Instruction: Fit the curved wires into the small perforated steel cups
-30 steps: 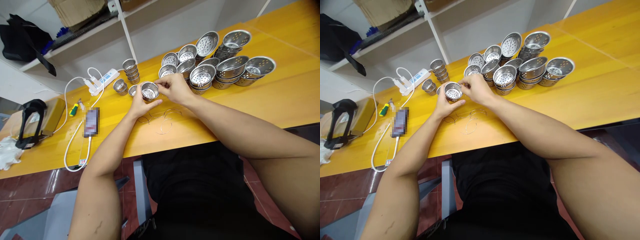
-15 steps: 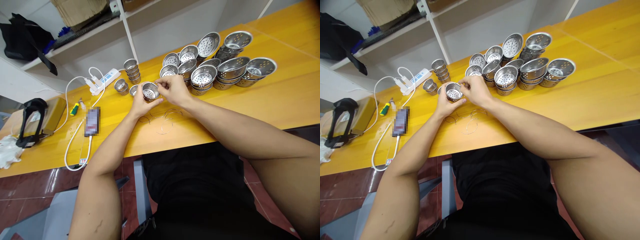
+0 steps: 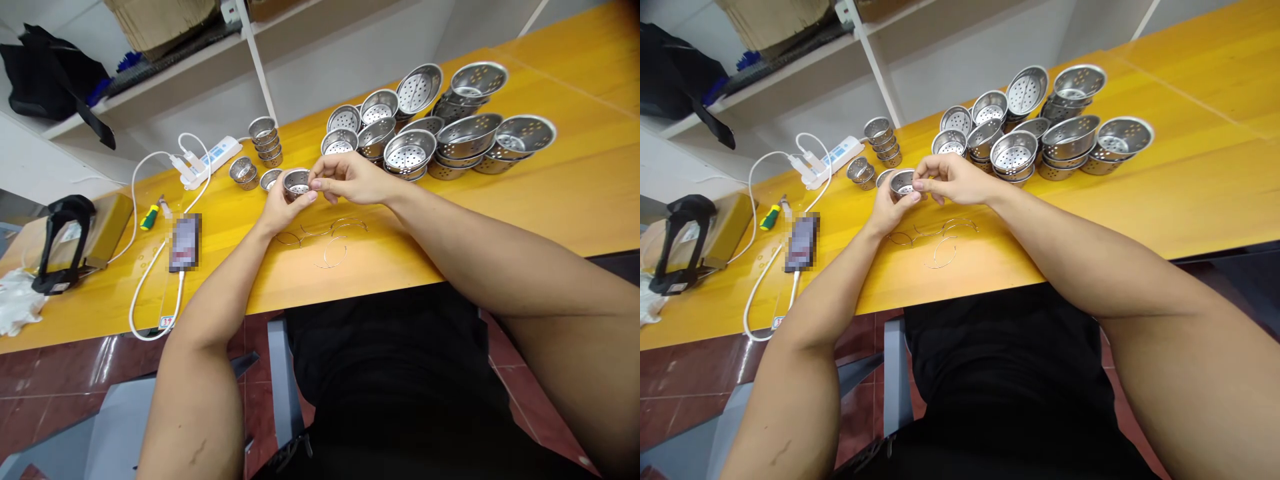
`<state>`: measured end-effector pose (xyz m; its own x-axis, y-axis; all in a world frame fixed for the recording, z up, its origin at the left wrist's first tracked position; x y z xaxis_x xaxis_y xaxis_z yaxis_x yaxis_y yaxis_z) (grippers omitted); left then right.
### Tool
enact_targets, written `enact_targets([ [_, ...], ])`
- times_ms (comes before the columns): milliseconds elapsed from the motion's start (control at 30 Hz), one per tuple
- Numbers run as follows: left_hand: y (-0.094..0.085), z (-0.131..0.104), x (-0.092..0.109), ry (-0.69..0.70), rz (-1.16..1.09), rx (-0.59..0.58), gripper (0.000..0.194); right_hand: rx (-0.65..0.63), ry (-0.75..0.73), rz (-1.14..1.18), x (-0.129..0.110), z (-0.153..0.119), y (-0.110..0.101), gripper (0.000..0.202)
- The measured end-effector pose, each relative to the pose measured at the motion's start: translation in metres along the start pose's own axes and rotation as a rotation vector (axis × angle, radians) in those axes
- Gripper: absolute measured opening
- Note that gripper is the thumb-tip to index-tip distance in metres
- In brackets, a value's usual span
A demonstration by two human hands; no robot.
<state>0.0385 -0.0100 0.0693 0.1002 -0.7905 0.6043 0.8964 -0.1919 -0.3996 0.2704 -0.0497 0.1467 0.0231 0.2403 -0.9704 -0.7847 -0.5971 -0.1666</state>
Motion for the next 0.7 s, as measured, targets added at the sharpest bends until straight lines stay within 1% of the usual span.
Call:
enact_targets([
  [133, 0.008, 0.0, 0.001, 0.069, 0.002, -0.06, 0.102, 0.091, 0.026, 0.022, 0.006, 0.003, 0.001, 0.085],
  [200, 0.012, -0.001, 0.0, 0.097, 0.029, -0.055, 0.1, 0.124, 0.044, 0.011, 0.008, 0.004, 0.002, 0.086],
  [267, 0.014, -0.001, -0.002, 0.096, 0.047, -0.049, 0.097, 0.138, 0.067, -0.002, 0.008, 0.004, 0.002, 0.086],
  [367, 0.015, -0.002, -0.003, 0.094, 0.039, -0.053, 0.096, 0.148, 0.089, -0.014, 0.008, 0.003, 0.002, 0.085],
  [533, 0.014, -0.002, -0.006, 0.096, 0.035, -0.07, 0.096, 0.144, 0.083, -0.025, 0.007, 0.003, 0.002, 0.085],
  [700, 0.014, -0.003, -0.006, 0.087, 0.024, -0.088, 0.097, 0.096, 0.083, -0.024, 0.004, 0.002, 0.002, 0.087],
])
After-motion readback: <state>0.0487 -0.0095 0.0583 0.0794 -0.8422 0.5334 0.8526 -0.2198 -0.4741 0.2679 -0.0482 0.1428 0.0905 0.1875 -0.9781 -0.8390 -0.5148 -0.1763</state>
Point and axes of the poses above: each hand's wrist, its own z-axis towards the middle knuckle, its own y-axis out of the palm, x = y × z, the point moved 4 cm from there along z, towards the middle knuckle, and after that the axes turned 14 degrees about y, right-handed, at the moved point
